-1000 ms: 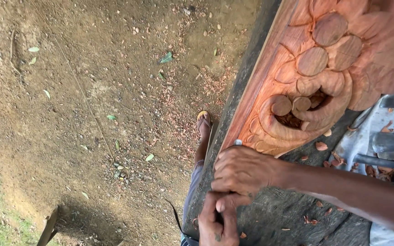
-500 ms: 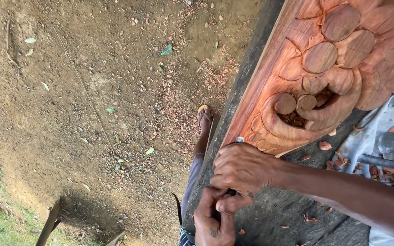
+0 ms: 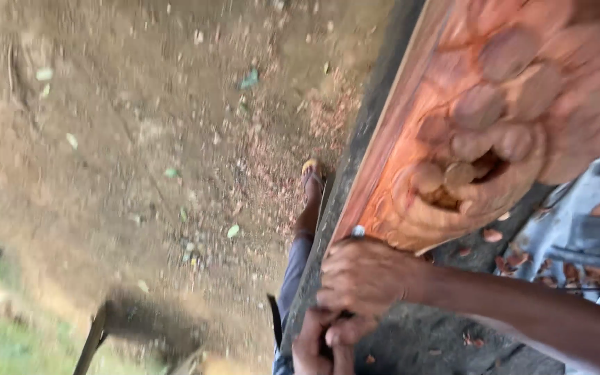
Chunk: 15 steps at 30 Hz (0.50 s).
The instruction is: Wood carving decorative patterns on a wooden panel using a hammer and various chisels.
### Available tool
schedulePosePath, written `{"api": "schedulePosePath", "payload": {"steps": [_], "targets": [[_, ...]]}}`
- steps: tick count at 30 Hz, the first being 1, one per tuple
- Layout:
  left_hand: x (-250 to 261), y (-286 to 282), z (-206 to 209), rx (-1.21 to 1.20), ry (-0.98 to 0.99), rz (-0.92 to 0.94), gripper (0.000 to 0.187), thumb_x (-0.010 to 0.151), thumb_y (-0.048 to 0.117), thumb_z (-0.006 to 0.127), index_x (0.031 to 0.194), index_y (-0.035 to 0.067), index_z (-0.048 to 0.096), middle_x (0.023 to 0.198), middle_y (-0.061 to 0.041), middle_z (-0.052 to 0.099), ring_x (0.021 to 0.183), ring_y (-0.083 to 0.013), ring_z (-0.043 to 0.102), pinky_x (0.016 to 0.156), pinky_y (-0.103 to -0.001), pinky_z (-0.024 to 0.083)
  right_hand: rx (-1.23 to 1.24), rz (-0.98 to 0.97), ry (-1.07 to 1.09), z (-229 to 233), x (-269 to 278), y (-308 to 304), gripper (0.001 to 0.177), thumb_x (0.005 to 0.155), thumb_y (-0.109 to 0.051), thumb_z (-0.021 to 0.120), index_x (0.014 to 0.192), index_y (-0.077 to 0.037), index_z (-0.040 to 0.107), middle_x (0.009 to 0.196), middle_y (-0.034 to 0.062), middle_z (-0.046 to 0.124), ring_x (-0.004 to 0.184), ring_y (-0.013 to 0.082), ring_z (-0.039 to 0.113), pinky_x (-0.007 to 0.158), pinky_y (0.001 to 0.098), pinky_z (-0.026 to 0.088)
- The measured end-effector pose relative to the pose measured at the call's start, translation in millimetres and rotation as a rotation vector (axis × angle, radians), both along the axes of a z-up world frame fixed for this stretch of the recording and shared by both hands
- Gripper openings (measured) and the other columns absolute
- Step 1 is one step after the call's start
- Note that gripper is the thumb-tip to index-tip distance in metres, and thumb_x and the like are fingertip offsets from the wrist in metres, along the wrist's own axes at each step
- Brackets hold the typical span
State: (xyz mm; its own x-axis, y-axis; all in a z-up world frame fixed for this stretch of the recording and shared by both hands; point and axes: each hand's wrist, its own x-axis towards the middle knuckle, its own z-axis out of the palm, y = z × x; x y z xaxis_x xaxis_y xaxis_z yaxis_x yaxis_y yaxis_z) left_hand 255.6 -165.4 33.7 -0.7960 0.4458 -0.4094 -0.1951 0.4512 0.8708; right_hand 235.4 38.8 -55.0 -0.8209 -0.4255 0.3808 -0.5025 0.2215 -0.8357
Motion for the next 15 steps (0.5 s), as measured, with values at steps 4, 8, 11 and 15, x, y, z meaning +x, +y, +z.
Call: {"api": "schedulePosePath", "payload": {"steps": [4,8,11,15], "targets": [[-19.2,25.4,17.6,-0.040,-0.130,-0.001,0.032,0.103,0.029,0.058,0.107,-0.002,0.064,0.088,-0.011,0.074,0.087,-0.0127,0.067,0.078,-0.029,0.055,0.075,0.038,-0.084,14.1,-5.4,1.8,0.051,0.095,-0.057,0.049,0.064,-0.016,0.058,0.052,0.0011,0.051,0.049,0.0218,0.053,0.051,0.0409,0.043],[-13.9,18.6,14.7,-0.042,-0.113,-0.054,0.031,0.102,0.029,0.056,0.105,-0.001,0.063,0.089,-0.010,0.072,0.085,-0.0125,0.067,0.078,-0.029,0.056,0.011,-0.090,-0.044,14.0,-2.8,5.8,0.054,0.100,-0.054,0.044,0.065,-0.015,0.055,0.055,0.0014,0.049,0.056,0.0218,0.053,0.061,0.0415,0.045],[-15.2,28.6,34.6,-0.127,-0.147,0.008,0.030,0.103,0.026,0.053,0.105,-0.002,0.065,0.090,-0.010,0.075,0.089,-0.0137,0.072,0.082,-0.030,0.058,-0.028,-0.031,-0.014,11.1,2.1,-3.6,0.054,0.103,-0.053,0.043,0.066,-0.016,0.055,0.055,0.0003,0.047,0.054,0.0211,0.050,0.059,0.0412,0.044],[-25.0,41.7,26.7,-0.064,-0.155,0.051,0.028,0.104,0.024,0.054,0.103,-0.003,0.063,0.090,-0.011,0.075,0.086,-0.0137,0.072,0.081,-0.030,0.058,0.073,-0.040,-0.028,11.8,-7.9,5.2,0.049,0.097,-0.050,0.045,0.061,-0.017,0.053,0.050,0.0000,0.045,0.048,0.0208,0.047,0.050,0.0420,0.041]]}}
